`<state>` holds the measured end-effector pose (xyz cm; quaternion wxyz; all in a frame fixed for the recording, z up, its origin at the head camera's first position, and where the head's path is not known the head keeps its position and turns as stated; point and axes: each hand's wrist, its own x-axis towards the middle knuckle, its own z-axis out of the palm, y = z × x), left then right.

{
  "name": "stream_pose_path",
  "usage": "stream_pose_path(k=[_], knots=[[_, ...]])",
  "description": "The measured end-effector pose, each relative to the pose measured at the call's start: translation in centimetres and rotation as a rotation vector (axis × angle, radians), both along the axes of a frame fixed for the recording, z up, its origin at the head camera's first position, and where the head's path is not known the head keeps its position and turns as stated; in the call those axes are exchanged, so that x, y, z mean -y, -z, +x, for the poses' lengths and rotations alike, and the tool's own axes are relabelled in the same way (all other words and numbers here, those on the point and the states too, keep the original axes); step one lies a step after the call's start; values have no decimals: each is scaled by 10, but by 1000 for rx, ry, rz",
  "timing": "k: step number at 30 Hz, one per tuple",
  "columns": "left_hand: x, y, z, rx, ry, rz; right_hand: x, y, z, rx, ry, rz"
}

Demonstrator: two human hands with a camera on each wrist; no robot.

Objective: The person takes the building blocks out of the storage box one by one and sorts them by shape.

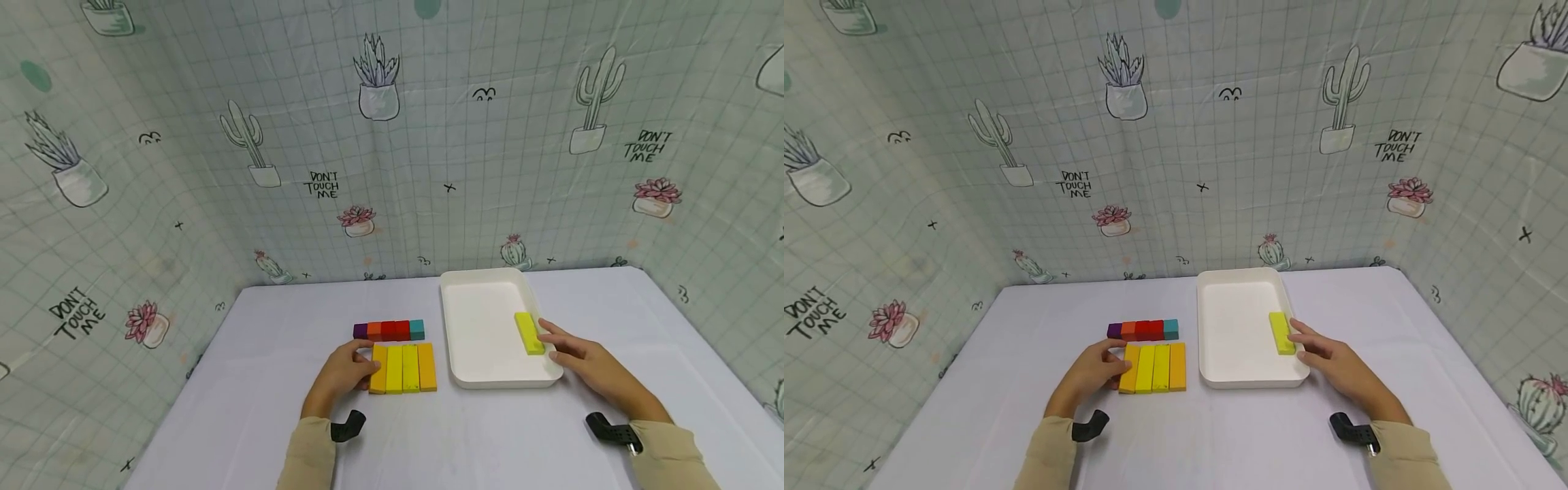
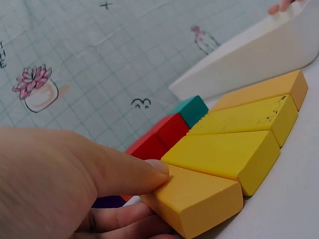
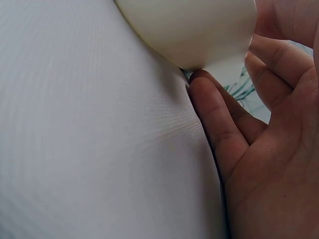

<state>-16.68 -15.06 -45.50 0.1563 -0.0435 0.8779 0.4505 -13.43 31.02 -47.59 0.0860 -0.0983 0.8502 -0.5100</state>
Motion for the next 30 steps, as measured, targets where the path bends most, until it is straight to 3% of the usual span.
stream_pose_path(k=[15,24,30], knots=[[-1,-3,3,-22,5,-20,0,2,0,-19,1,28],[2,-1,-2,3,-9,105,-2,-1,-2,-12,10,21],[3,-1,-3,-13,-82,155,0,-2,-1,12,10,18]])
